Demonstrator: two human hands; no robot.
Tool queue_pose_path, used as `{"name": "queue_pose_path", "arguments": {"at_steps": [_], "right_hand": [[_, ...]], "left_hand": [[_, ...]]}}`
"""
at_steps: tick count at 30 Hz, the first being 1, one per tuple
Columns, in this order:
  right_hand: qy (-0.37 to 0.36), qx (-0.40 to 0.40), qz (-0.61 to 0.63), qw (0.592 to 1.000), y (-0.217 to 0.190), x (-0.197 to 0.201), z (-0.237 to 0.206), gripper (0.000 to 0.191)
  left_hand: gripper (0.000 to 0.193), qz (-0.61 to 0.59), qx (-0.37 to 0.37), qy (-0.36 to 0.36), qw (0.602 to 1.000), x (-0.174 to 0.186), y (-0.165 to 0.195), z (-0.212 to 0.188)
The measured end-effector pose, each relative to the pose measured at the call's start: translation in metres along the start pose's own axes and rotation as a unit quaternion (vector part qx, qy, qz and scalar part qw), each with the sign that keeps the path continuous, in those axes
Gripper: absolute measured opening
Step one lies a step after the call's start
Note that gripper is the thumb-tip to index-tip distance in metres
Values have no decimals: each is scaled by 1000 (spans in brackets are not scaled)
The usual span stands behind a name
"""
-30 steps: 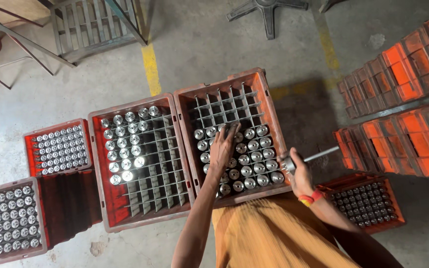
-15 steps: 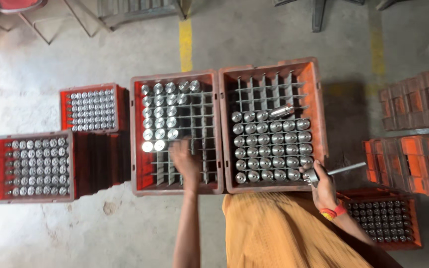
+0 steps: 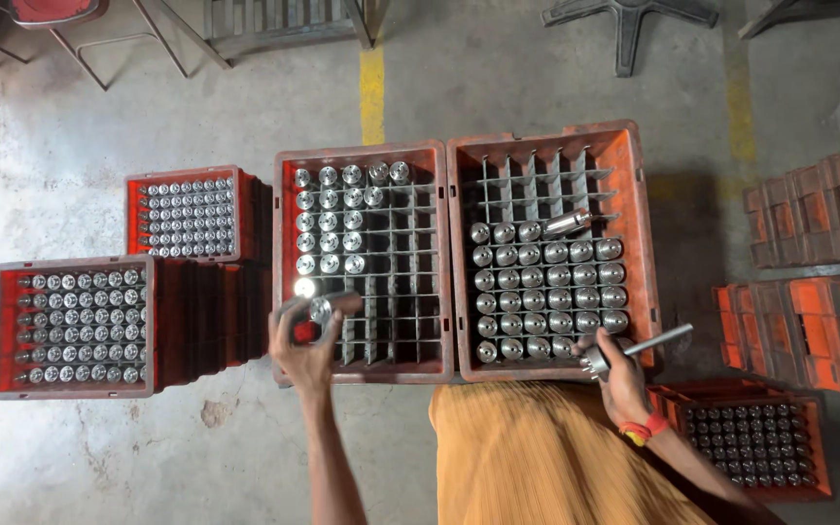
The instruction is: The person moves a crate of metal parts to the floor, then uses a T-shaped tool to transfer metal parts from one crate to another, filling the second crate.
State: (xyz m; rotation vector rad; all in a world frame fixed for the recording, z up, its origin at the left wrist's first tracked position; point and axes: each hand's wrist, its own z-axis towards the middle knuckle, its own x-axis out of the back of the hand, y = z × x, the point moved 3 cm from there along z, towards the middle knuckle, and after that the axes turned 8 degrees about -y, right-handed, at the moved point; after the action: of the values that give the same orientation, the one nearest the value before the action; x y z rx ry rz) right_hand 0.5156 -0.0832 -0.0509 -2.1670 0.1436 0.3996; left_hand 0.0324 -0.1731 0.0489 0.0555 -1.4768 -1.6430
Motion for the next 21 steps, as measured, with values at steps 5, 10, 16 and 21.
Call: {"name": "queue_pose_path", "arguments": {"at_steps": [5,10,16,21], "right_hand": [[-57,-6,6,998,4,-41,1,33],[-50,15,-16,999,-23,-79,5,36],[-62,32,-37,997,-43,-76,0,37],[-186,112,-88,972,-37,-61,-3,40]], "left_hand": [[31,-318,372,-65,870,-126,16,-49],[35,-308,202,-260,893,-202,106,-106],[48,-92,168,-415,889,-211,173,-125],[47,-17,119,-509,852,-232,167,-127]]}}
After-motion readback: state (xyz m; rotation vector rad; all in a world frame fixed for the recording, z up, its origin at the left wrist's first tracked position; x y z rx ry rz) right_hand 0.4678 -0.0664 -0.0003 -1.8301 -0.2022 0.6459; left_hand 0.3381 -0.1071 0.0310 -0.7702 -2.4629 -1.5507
